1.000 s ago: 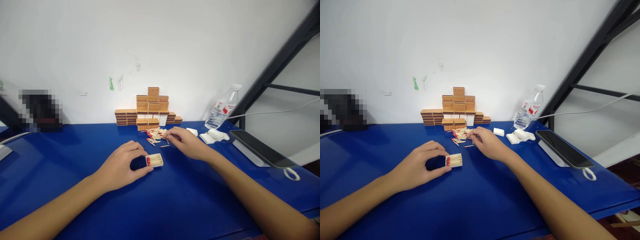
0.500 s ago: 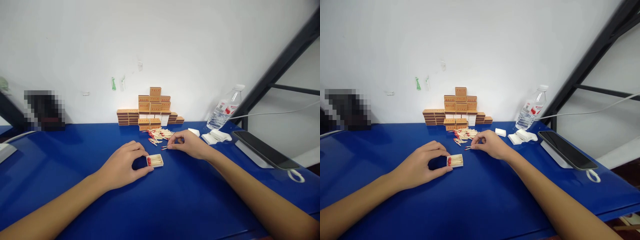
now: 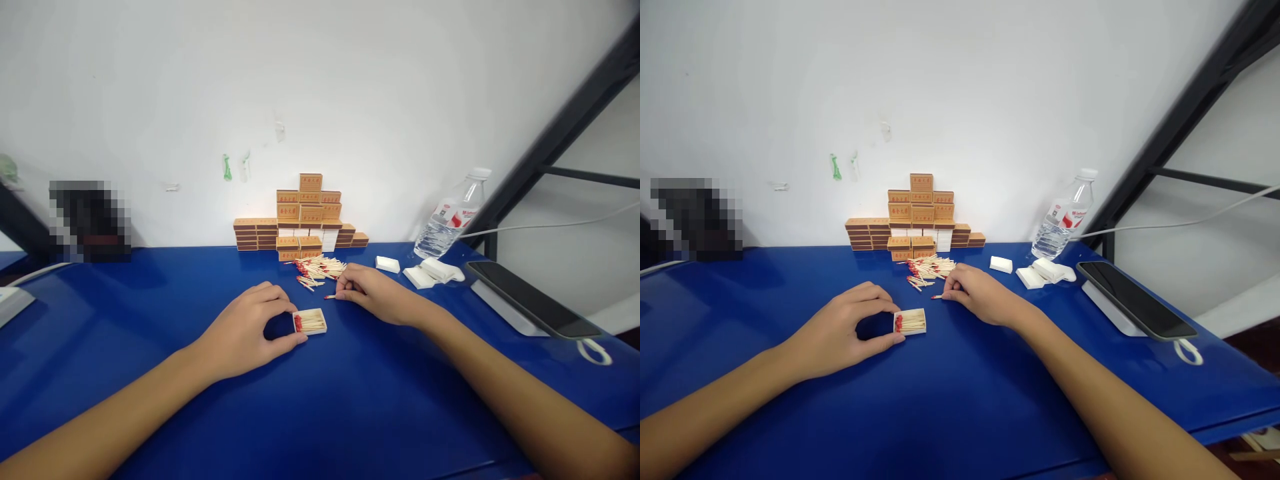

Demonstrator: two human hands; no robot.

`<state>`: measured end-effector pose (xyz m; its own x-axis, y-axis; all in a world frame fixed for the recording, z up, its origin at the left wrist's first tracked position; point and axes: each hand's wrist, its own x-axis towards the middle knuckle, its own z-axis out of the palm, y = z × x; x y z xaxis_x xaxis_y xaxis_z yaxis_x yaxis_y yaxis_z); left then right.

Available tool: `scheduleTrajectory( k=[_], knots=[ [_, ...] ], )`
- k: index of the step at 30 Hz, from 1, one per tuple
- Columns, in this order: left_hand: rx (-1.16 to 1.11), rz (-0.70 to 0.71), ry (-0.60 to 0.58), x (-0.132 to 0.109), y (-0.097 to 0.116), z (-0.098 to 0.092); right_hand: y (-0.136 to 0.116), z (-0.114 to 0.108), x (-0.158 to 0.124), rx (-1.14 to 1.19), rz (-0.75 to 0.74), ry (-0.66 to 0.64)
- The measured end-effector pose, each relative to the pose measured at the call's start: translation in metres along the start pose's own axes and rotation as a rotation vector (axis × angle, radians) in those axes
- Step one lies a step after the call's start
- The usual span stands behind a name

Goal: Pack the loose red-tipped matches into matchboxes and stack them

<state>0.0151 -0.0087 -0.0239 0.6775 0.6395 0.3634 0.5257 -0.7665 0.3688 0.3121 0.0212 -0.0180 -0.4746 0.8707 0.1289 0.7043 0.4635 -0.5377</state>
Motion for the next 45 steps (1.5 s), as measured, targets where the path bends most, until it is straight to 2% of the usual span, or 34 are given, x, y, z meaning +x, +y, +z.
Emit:
scheduleTrajectory(
  k=[3, 6, 10, 13, 18, 21, 25, 32, 35, 39, 42, 45],
  knots=[
    [0.002, -0.001, 0.003, 0.000, 0.000, 0.000, -0.009, -0.001, -0.003, 0.023, -0.014, 0.015],
    [0.004, 0.002, 0.009, 0.001, 0.002, 0.000, -0.028, 0.001, -0.008, 0.052, -0.051, 0.048],
    [0.000, 0.008, 0.012, 0.002, 0.002, 0.000, -0.053, 0.016, -0.012, 0.022, -0.103, 0.012],
    [0.008, 0.012, 0.015, 0.001, 0.002, 0.001, -0.060, 0.024, -0.013, 0.011, -0.111, 0.001],
    [0.006, 0.012, 0.034, 0.000, 0.004, 0.000, -0.056, 0.016, -0.013, 0.032, -0.130, 0.084],
    [0.002, 0.013, 0.033, 0.001, 0.004, 0.000, -0.054, 0.012, -0.013, 0.008, -0.126, 0.052],
    [-0.001, 0.015, 0.030, 0.001, 0.003, 0.000, -0.054, 0.019, -0.012, 0.007, -0.124, 0.005],
    [0.006, 0.019, 0.027, 0.001, 0.002, 0.001, -0.053, 0.026, -0.012, 0.049, -0.134, 0.021],
    [0.004, 0.017, 0.066, 0.001, 0.003, 0.001, -0.046, 0.023, -0.007, 0.021, -0.115, 0.114],
    [-0.006, 0.007, 0.069, 0.001, 0.003, 0.002, -0.035, 0.024, 0.010, -0.009, 0.006, 0.288],
    [-0.001, -0.005, 0.037, 0.000, 0.002, 0.002, -0.032, 0.029, 0.024, -0.069, 0.094, 0.311],
    [0.002, 0.002, 0.037, 0.000, 0.001, 0.002, -0.034, 0.036, 0.034, -0.157, 0.100, 0.310]
  ],
)
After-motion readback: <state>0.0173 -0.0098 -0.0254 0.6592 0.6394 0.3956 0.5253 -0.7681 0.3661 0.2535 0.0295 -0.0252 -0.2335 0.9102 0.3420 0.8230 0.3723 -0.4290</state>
